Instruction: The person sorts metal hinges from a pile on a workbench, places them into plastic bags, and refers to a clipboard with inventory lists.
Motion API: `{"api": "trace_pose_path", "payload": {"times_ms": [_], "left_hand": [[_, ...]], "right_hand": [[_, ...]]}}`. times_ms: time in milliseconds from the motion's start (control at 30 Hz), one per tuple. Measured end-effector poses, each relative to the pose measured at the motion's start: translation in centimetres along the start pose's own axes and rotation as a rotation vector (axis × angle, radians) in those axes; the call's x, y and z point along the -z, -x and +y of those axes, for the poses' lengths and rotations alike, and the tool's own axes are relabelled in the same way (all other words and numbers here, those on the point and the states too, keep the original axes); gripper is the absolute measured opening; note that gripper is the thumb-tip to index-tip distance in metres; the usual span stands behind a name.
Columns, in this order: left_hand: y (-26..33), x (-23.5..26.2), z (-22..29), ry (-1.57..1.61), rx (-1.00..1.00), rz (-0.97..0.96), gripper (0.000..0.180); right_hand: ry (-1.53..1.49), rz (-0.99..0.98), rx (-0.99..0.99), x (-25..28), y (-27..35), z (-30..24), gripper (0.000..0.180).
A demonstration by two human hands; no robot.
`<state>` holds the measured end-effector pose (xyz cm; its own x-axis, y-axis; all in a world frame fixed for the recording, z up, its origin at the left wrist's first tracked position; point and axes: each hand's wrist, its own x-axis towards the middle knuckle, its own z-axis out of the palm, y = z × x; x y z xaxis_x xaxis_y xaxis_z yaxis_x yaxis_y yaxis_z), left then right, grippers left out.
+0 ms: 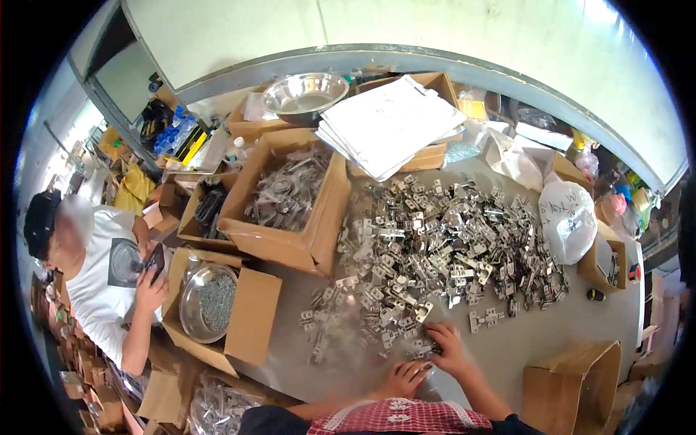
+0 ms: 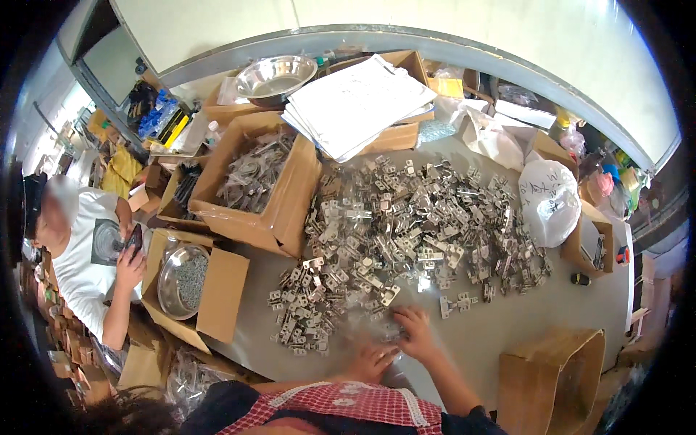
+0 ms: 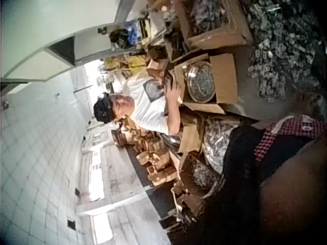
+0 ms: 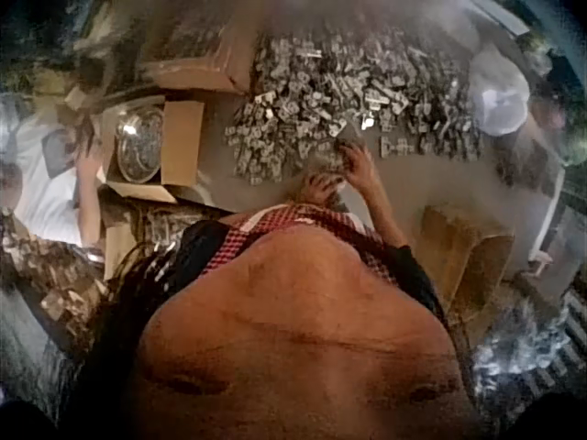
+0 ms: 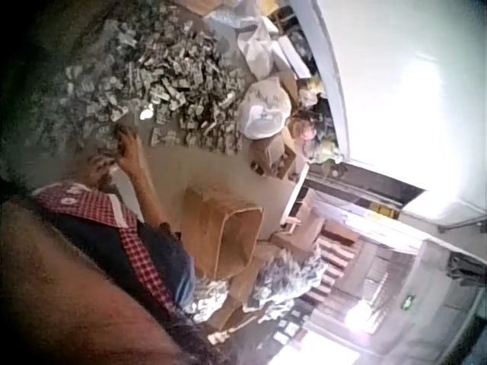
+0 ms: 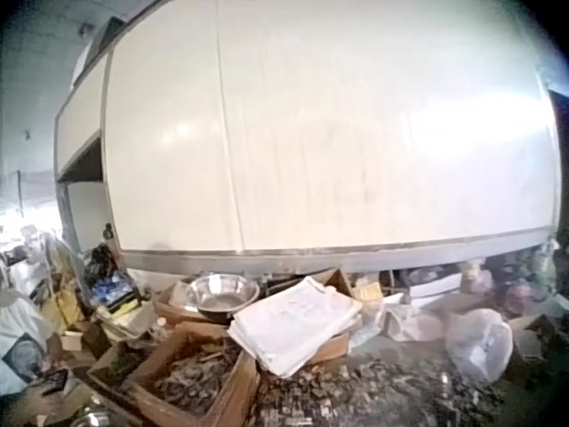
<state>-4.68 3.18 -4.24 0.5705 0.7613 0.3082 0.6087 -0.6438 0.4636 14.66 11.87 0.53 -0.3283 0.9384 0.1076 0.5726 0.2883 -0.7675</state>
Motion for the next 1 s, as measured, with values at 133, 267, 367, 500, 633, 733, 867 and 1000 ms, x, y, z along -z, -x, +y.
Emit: {"api": "trace_pose_path", "payload": {"times_ms": [133,267,367,500,633,733,867,1000], "left_hand": [[0.9,-2.1,-0.5,-0.009,-0.051,0.102,0.039],[1.3,-3.0,-0.5,-0.009,-0.044,0.088,0.040],[1.4,-3.2,-0.8,0.026,-0.050,-0.024,0.046],[0.6,-1.6,-0.5,0.011,-0.059,-0.148,0.051],[-0.2,-1.1,-0.4,-0.028,-0.061,-0.303,0.053],[-1.1,-1.0,-0.4,-0.002,-0.047,-0.243,0.058],[-3.0,0.5,1.4,-0.022,0.027,-0.193,0.058],[-3.8,0.4,2.8,-0.045,0.051,-0.059,0.053]], "right_hand": [[0.068,0.039,-0.034,-1.1,0.0,0.8,0.054],[0.065,0.012,-0.044,-1.0,-0.5,1.2,0.065],[0.170,0.008,-0.027,-1.4,0.0,1.7,0.067],[0.231,0.082,-0.152,-1.6,1.0,-0.5,0.070],[0.124,0.138,-0.226,0.0,3.7,-2.5,0.080],[0.196,0.129,-0.296,0.0,7.1,-2.1,0.078],[-0.008,0.164,-0.544,-0.3,10.0,-0.4,0.047],[-0.154,0.278,-0.561,-0.3,11.1,0.7,0.025]]}}
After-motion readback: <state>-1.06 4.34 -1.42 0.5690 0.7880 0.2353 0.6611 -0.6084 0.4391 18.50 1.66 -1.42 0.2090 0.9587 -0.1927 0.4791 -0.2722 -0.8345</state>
